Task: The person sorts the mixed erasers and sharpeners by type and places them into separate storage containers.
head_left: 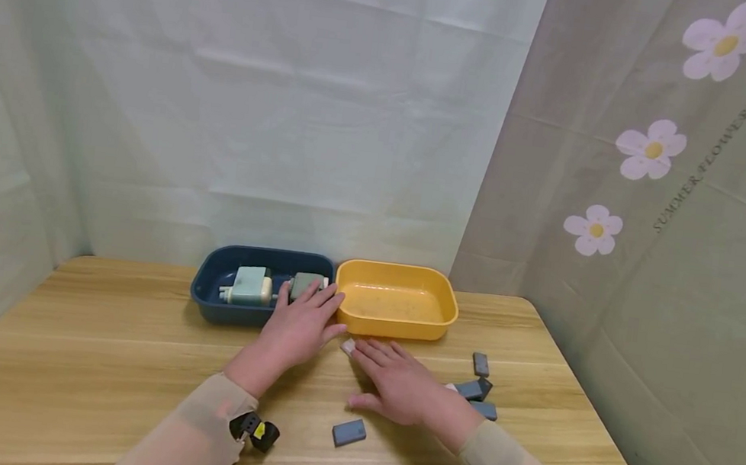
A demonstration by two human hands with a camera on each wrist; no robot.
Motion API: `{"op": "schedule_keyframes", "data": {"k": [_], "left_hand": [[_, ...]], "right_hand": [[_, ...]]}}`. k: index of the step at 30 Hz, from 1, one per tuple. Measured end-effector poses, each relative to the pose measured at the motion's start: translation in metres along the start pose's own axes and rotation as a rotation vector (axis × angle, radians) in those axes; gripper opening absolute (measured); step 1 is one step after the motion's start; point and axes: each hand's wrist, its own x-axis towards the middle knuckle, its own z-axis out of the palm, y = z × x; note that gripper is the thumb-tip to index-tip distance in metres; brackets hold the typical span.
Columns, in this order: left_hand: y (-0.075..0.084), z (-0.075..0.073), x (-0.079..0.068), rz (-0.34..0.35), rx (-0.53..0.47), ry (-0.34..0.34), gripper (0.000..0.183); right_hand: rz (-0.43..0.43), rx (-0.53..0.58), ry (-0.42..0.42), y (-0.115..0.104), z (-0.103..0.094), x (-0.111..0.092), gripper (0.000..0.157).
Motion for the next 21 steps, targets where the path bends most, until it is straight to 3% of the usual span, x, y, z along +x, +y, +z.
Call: {"op": "schedule_keyframes", "data": {"k": [14,21], "left_hand": [[-0.001,0.002,-0.001,-0.003,-0.019,0.011,0.071],[-0.001,0.001,-0.001,0.0,-0.031,0.005,0.072]], "right_hand": [[0.021,0.04,-0.042,0.003,-0.004,-0.026,0.081],[0.073,-0.054,0.067,0.0,-0.006,-0.022,0.077]]}}
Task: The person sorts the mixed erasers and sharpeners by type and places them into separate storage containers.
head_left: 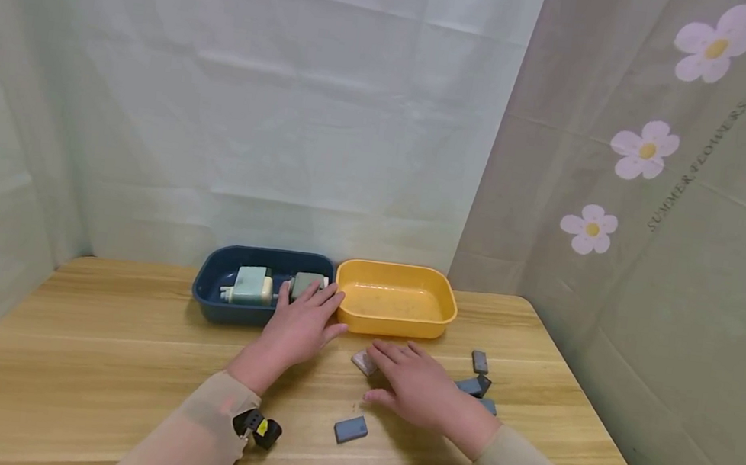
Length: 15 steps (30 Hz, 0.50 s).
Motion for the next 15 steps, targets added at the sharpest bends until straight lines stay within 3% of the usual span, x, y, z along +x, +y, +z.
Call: {"op": "schedule_keyframes", "data": {"k": [6,15], "left_hand": [[-0.003,0.002,-0.001,0.006,0.0,0.001,0.072],[-0.003,0.0,0.001,0.02,0.006,0.006,0.072]], "right_hand": [[0.054,-0.067,0.06,-0.008,0.002,0.011,0.065],[0.058,-0.099,0.145,-0.011,0.007,0.021,0.035]]}}
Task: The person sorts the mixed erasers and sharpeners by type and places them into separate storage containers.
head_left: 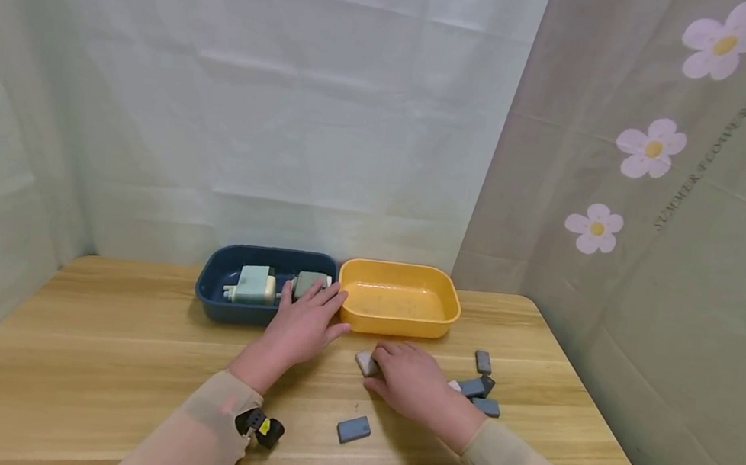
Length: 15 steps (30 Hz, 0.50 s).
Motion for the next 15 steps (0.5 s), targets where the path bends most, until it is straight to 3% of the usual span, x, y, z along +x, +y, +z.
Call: {"op": "schedule_keyframes", "data": {"k": [7,15], "left_hand": [[0.0018,0.0004,0.0005,-0.014,-0.002,0.0,0.072],[0.0028,-0.0022,0.0004,-0.015,0.001,-0.012,0.073]], "right_hand": [[0.042,0.023,0.004,-0.0025,0.0021,0.0051,0.036],[0.019,-0.01,0.017,-0.0055,0.0011,0.0071,0.032]]}}
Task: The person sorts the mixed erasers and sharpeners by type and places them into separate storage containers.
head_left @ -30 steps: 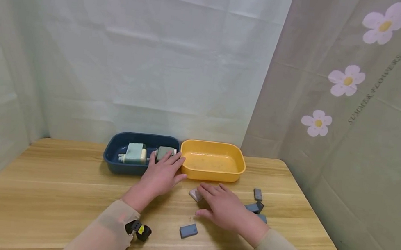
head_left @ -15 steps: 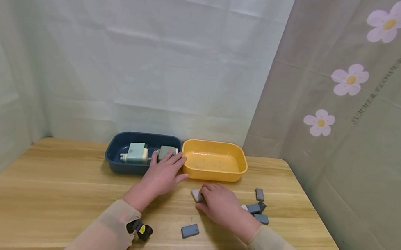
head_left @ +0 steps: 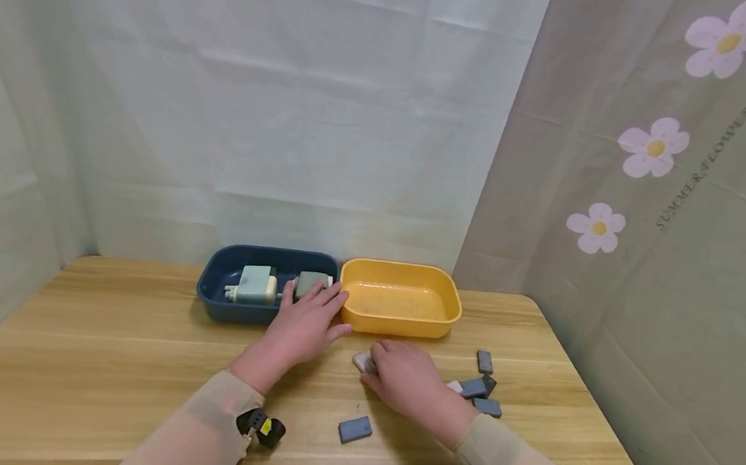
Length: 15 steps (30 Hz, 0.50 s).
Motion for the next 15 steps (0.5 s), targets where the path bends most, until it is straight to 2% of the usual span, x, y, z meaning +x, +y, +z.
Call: {"op": "schedule_keyframes", "data": {"k": [7,15], "left_hand": [[0.0001,-0.0002,-0.0003,-0.003,-0.001,-0.005,0.073],[0.0015,-0.0023,-0.0016,-0.012,-0.028,-0.016,0.073]], "right_hand": [[-0.018,0.0,0.021,-0.0007,-0.0023,-0.0028,0.031],[-0.068,-0.011,0.107,0.0019,-0.0019,-0.0094,0.026]]}}
